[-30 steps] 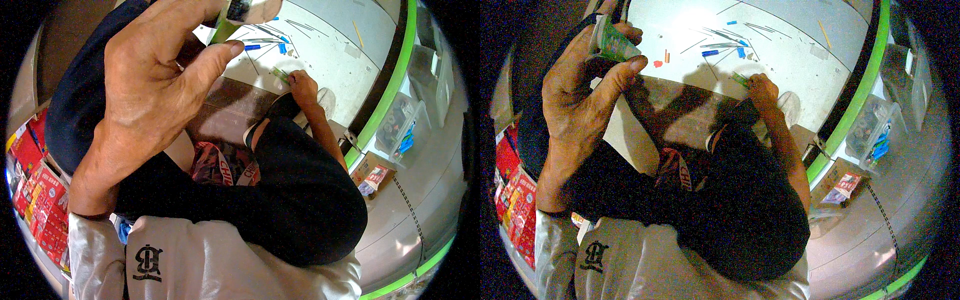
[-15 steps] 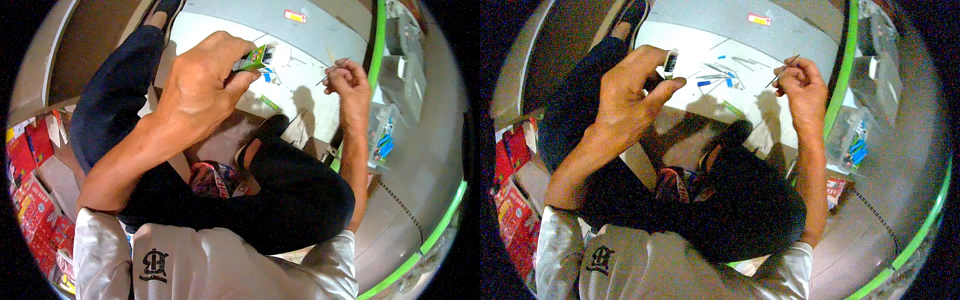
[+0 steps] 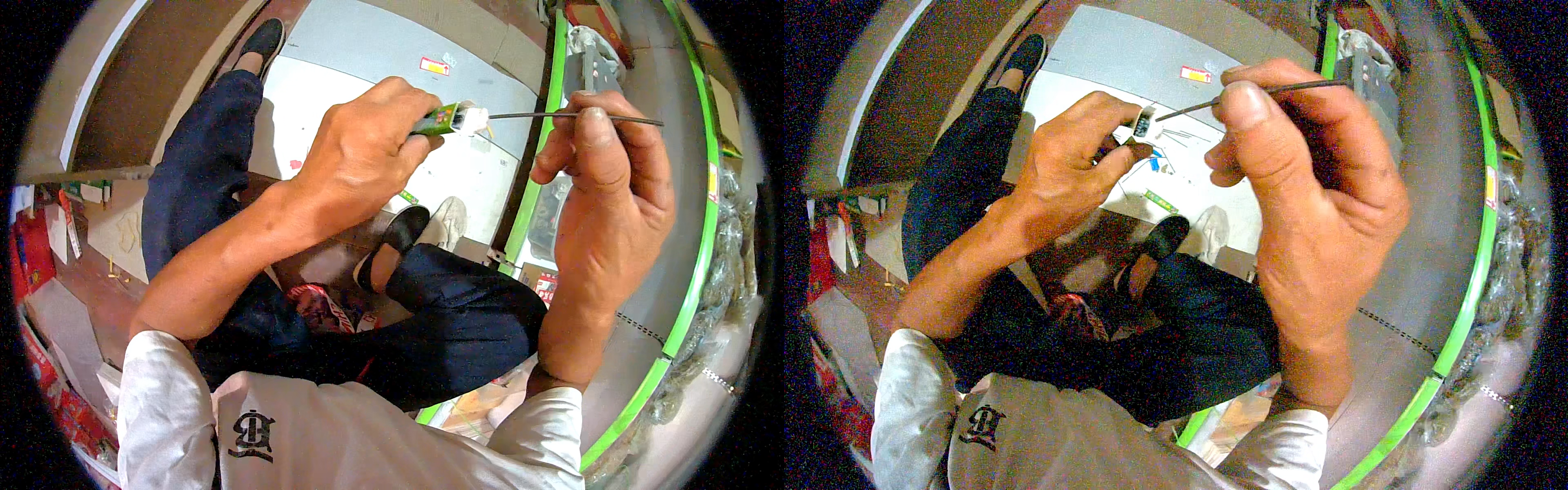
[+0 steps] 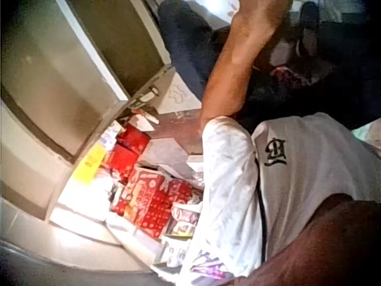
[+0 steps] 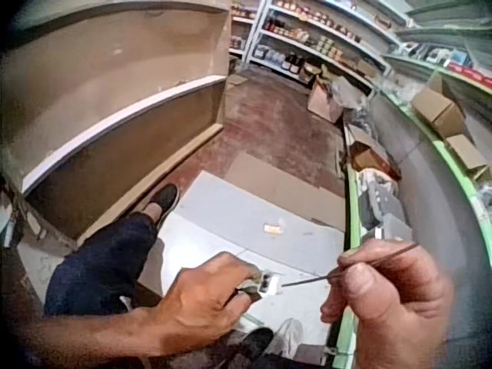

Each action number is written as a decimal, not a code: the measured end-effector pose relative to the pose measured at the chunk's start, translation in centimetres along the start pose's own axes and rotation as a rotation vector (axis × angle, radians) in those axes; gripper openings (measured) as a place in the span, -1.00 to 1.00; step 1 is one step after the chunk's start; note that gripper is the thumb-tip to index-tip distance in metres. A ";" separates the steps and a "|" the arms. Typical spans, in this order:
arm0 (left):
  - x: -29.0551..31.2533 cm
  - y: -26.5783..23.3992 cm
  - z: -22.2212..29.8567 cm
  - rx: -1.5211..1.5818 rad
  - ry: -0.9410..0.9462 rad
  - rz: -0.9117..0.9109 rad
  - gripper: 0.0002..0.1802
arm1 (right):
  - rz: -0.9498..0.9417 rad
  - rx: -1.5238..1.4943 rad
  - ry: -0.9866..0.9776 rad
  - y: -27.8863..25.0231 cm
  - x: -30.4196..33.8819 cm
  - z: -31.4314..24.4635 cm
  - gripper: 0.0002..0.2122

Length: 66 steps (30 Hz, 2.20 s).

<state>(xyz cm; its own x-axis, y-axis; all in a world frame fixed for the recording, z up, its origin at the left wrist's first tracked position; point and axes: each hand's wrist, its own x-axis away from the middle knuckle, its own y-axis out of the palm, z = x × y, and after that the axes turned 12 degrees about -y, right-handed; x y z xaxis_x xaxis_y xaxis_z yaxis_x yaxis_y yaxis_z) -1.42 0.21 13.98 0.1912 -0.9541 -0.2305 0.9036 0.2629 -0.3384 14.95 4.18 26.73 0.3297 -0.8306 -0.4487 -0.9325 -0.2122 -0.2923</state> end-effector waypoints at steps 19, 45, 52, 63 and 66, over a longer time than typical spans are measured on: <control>-0.2 -1.6 0.4 0.037 0.082 0.113 -0.71 | -0.178 0.398 -0.451 2.6 1.4 -0.2 -0.84; -0.3 -1.3 -0.5 -0.063 0.087 0.062 -0.77 | -0.244 0.483 -0.451 1.6 1.4 0.7 -0.77; -0.3 -1.2 -0.7 -0.064 0.074 0.044 -0.77 | -0.370 0.525 -0.477 1.6 1.1 1.6 -0.78; -0.3 -1.2 -0.9 -0.125 0.100 0.055 -0.80 | -0.394 0.550 -0.527 1.9 0.8 3.2 -0.75; -0.3 -1.2 -1.2 -0.154 0.107 0.062 -0.81 | -0.340 0.534 -0.579 1.8 0.8 3.4 -0.76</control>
<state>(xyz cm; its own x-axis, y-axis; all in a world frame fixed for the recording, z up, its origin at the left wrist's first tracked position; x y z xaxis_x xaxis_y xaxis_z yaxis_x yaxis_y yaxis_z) -3.02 0.38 13.41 0.1956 -0.9169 -0.3479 0.8203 0.3474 -0.4544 14.03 4.84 22.99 0.7379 -0.3411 -0.5824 -0.6225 -0.0105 -0.7826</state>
